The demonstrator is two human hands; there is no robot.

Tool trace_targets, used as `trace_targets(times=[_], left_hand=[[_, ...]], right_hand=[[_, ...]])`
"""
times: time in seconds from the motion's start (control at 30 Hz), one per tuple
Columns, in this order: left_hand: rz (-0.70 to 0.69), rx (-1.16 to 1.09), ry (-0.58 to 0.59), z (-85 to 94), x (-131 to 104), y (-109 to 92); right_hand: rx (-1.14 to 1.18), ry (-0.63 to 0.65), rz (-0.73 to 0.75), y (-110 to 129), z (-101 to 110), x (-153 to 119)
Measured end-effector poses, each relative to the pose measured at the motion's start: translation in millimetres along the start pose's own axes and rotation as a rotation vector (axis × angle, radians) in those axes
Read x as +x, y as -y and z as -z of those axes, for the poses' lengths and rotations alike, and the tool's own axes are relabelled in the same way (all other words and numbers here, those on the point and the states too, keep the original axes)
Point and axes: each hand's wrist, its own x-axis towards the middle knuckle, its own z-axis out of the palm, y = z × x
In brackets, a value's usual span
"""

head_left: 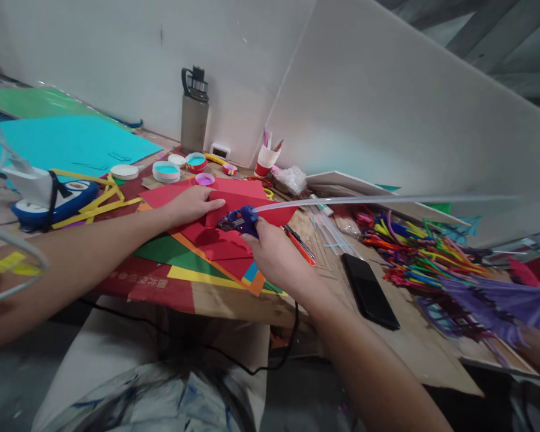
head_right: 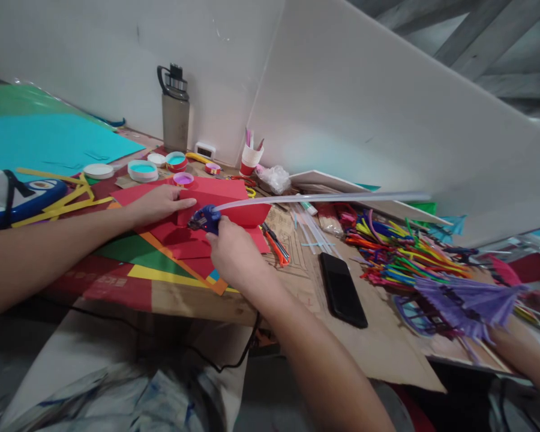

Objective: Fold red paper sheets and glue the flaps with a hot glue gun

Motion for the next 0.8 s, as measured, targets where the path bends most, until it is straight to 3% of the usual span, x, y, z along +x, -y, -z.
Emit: trace_targets(times=[0.2, 0.33, 0.5, 0.7, 0.8], left_hand=[[-0.007, 0.031, -0.018, 0.1, 0, -1], [-0.002, 0.009, -0.004, 0.4, -1, -3], [0.013, -0.018, 0.016, 0.0, -1, -3], [0.002, 0.023, -0.016, -0.5, 1, 0], [0.005, 0.018, 0.0, 0.0, 0, 0]], right_hand=[[0.054, 0.006, 0.059, 3, -4, 3], [0.015, 0.061, 0.039, -4, 4, -6], [-0.06, 0.009, 0.015, -8, 12, -14], [0.049, 0.021, 0.075, 10, -2, -5], [0.035, 0.01, 0.062, 7, -7, -5]])
